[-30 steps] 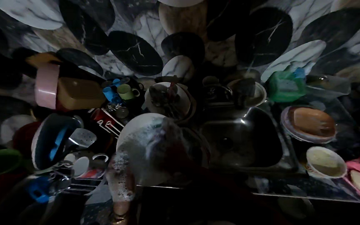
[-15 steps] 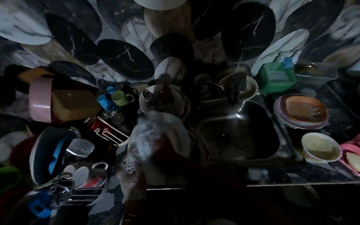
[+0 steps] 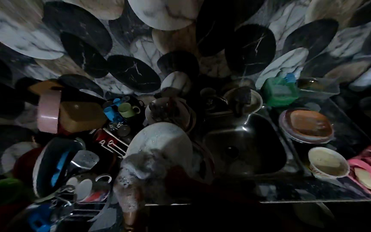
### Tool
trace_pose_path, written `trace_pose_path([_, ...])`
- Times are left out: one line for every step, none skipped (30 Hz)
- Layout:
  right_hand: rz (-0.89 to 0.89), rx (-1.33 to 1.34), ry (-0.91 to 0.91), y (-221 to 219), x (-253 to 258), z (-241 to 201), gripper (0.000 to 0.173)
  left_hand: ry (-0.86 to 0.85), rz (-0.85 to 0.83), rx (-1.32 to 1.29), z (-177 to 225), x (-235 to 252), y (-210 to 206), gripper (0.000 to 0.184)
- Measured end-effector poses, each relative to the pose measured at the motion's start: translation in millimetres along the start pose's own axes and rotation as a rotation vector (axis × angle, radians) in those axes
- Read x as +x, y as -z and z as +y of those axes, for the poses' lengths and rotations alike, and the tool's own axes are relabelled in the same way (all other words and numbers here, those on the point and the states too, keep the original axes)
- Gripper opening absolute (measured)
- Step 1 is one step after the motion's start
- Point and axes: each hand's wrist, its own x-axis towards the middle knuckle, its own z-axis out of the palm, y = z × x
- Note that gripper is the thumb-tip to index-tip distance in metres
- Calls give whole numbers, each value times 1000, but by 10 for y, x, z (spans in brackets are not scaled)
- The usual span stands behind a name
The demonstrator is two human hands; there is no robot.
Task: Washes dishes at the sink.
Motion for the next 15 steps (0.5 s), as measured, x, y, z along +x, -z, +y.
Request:
trace_pose_path([-20,-29,-56,15,-17,129,39,-22,24,13,42,14,31,36])
trace_pose_path([13,-20,-131,81,-17,252,42,-9,32,26,70,-3,31,35])
trace_pose_path([77,-6,-194,181,15,341,44,37,18,43,83,-48,2,35])
trace_pose_path([182,10,-220,265,70,375,44,95,-13,75,79,-99,-55,37])
trace_pose_path([327,3,-183,283,151,373,42,162,-63,119,98,-147,-126,41])
trace_pose_path([474,-13,-95,241,225,334,39,209,-106,156,108,-181,-200,44])
trace_pose_path([597,-30,44,163,257,258,32,242,-116,115,61,-196,-255,44])
trace_pose_path([610,-40,167,96,212,162,27,252,-98,34,-22,-185,-273,43])
trace_pose_path([466,-31,204,88,106,58,26,238,-84,-46,-90,-160,-251,43])
trace_pose_path([287,-16,176,102,-11,1,29,199,-75,-94,-120,-134,-201,44])
trace_pose_path([134,-7,106,136,-115,9,32,134,-48,-98,-140,-102,-154,44])
trace_pose_path([80,4,27,164,-207,92,33,60,4,-89,-112,-67,-131,41])
trace_pose_path([113,29,-72,212,-284,220,34,23,43,-95,-65,-43,-125,37])
trace_pose_path([190,106,-185,295,-344,368,37,15,88,-107,-2,-29,-142,39])
trace_pose_path([325,218,-271,410,-391,486,38,23,113,-116,34,-27,-162,43])
